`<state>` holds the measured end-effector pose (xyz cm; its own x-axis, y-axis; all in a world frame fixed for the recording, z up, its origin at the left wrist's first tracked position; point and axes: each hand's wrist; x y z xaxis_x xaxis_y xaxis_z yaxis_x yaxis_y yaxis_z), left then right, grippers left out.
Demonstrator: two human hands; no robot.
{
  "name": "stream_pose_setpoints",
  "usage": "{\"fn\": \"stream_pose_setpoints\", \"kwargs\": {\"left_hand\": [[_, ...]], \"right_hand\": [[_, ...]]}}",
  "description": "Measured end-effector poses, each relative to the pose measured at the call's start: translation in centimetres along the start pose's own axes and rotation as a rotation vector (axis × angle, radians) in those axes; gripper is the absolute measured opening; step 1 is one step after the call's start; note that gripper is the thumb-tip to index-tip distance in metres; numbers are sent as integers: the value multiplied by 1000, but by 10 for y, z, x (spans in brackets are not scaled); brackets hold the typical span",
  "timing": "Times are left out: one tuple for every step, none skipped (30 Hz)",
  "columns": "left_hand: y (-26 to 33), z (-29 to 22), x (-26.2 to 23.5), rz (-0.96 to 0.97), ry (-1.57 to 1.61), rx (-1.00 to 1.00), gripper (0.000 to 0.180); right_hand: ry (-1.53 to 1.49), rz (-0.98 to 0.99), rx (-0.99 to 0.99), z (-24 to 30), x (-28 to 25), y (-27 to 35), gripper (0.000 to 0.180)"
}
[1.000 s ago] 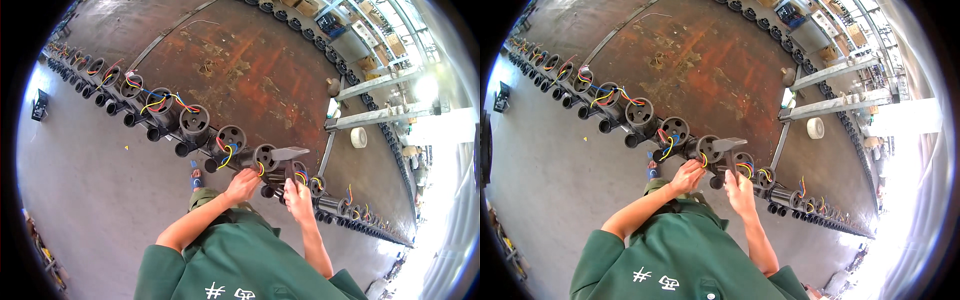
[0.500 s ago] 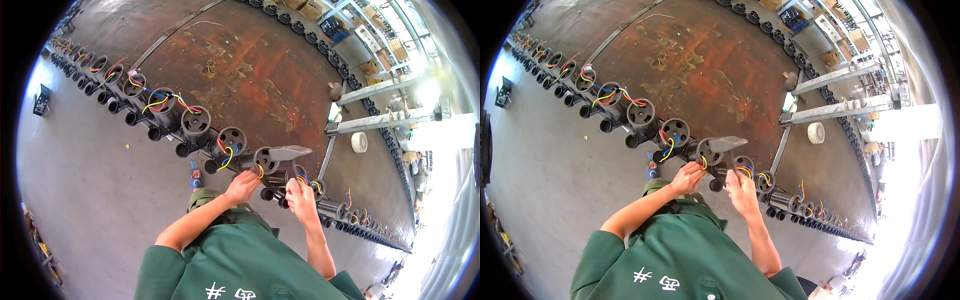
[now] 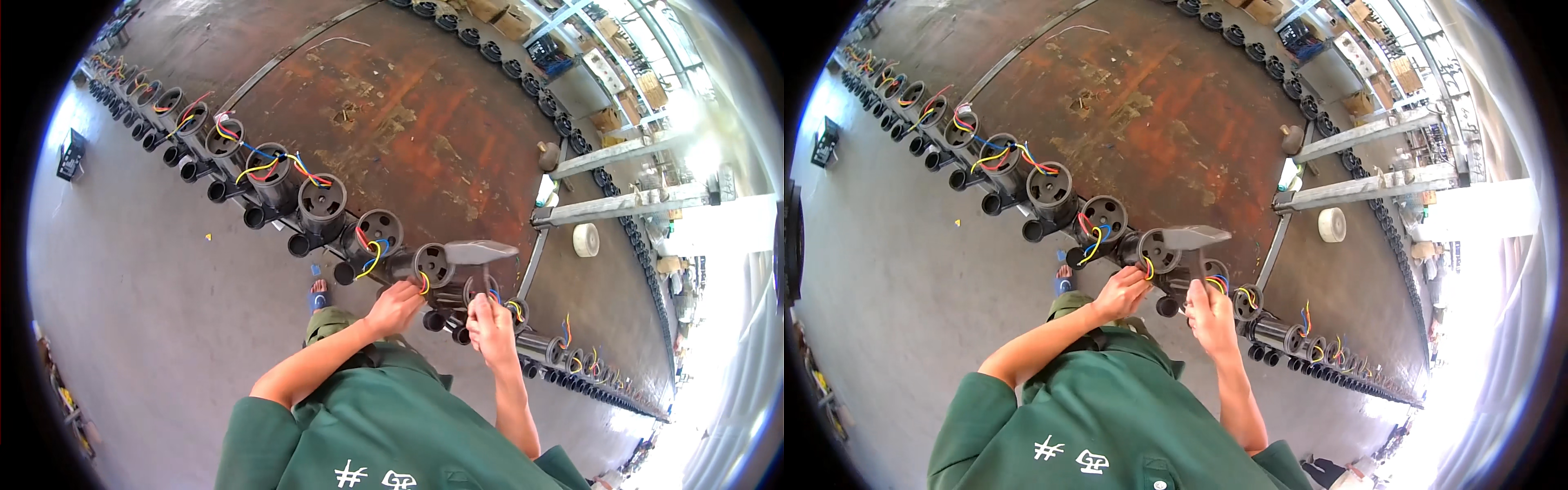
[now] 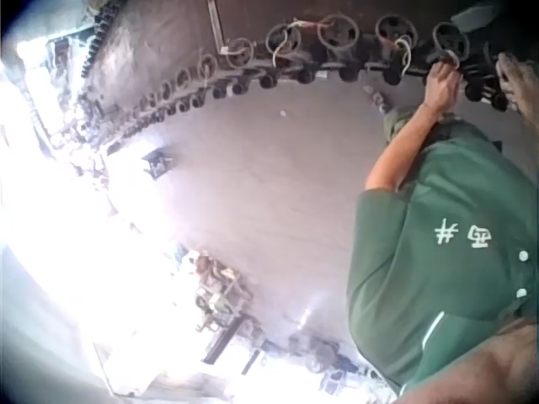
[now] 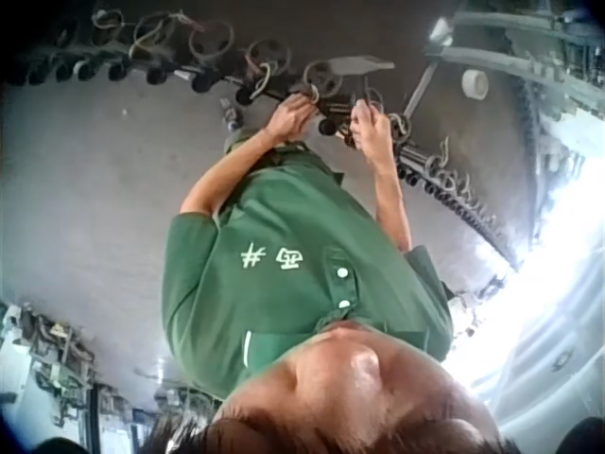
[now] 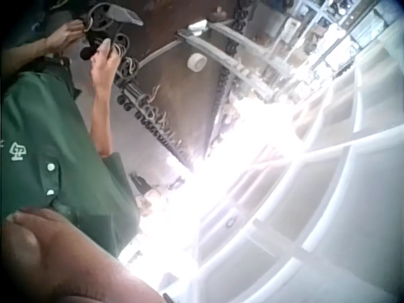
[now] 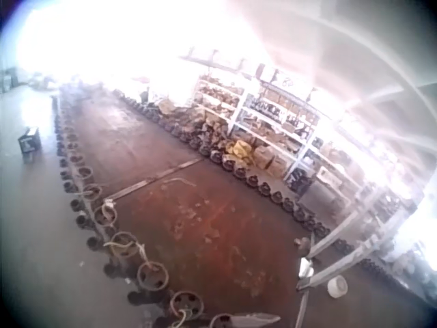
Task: The person uses a hammer and pliers to fit and secure metal end caps onto a long row of cylindrical motor housings on an industrial bench.
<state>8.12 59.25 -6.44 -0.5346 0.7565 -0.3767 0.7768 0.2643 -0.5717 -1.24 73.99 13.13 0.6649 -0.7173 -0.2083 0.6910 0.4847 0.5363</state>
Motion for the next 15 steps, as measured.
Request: {"fn": "stream_pose_setpoints", "kwargs": {"left_hand": [[2,0,2,2,0,-5,11],[2,2,5,7,3,-1,12],[3,3,7,12,5,4,13],[3,4,5,18,14,-2,13],[3,5,5,24,23,1,14],[3,4,6,26,35,-2,14],[5,5,7,17,31,0,15],[5,7,8,10,28,1,16],[5,9,9,4,27,4,16],[10,12,9,77,-4,-8,18],[-2,11,3,20,4,27,18],[1,7,3,13,10,22,18],[4,3,3,10,22,14,17],[4,3,4,13,5,4,16],[3,4,5,16,-13,-6,16]], "right_hand": [[-26,-30,-110,1,4,3,42],[22,-86,-194,-12,8,0,43],[71,-142,-278,-34,11,-7,44],[345,-204,-349,-55,13,-17,47],[621,-246,-395,-76,17,-29,50],[625,-224,-311,-91,11,-35,51],[626,-192,-231,-87,15,-37,53],[526,-145,-70,-79,9,-36,53],[423,-97,90,-69,0,-33,54],[301,-94,109,-57,-2,-29,55],[185,-20,56,-46,-4,-31,40],[118,-26,50,-37,-3,-20,40],[49,-35,50,-31,-3,-11,40],[20,-41,-11,-31,-2,-10,41],[-8,-47,-71,-30,2,-12,42]]}}
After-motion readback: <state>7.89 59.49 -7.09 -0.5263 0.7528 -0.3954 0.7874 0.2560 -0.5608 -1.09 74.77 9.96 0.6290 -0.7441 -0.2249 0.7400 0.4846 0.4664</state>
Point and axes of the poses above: each hand's wrist, its own y-axis away from the middle knuckle, its own x-axis out of the palm, z = x × y, and after that the axes turned 1 degree about -x, right-handed
